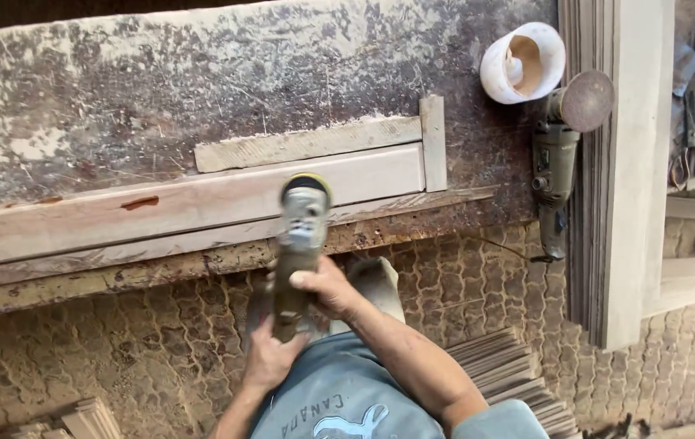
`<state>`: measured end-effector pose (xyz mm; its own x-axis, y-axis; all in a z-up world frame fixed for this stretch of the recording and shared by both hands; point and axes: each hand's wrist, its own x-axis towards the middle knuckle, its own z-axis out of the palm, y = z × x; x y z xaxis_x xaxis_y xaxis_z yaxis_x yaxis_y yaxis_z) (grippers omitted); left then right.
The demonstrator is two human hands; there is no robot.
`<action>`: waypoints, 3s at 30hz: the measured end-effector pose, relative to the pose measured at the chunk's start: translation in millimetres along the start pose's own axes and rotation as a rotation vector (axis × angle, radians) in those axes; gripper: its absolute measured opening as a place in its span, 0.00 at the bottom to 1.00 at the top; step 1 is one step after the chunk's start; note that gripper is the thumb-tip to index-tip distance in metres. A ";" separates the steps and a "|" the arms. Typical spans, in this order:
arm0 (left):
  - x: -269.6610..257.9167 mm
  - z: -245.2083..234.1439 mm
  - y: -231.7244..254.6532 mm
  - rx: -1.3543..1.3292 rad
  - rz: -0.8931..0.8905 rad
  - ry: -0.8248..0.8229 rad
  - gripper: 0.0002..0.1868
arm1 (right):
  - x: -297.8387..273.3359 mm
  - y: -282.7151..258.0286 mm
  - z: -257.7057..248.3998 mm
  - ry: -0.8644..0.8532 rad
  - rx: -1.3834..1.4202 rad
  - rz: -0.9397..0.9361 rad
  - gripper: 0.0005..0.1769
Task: Applying wood glue to a board and sanding the surface using a power sander.
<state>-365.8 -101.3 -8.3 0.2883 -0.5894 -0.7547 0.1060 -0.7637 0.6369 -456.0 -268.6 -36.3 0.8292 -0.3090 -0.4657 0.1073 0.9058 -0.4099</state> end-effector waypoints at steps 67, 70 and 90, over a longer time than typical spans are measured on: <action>77.7 35.6 59.1 0.363 0.223 -0.159 0.42 | -18.7 -13.0 -128.3 0.426 0.098 -0.273 0.30; 60.8 -12.1 39.0 0.297 0.237 -0.131 0.43 | 12.8 20.9 -105.1 0.423 0.021 -0.279 0.28; -38.8 -473.3 -213.4 -0.336 0.040 0.401 0.34 | 351.7 327.2 355.2 -0.069 -0.545 0.131 0.29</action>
<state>50.8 209.3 -40.3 0.6329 -0.4188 -0.6512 0.3681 -0.5772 0.7289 65.6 22.1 -55.7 0.8526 -0.1676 -0.4950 -0.2826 0.6488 -0.7065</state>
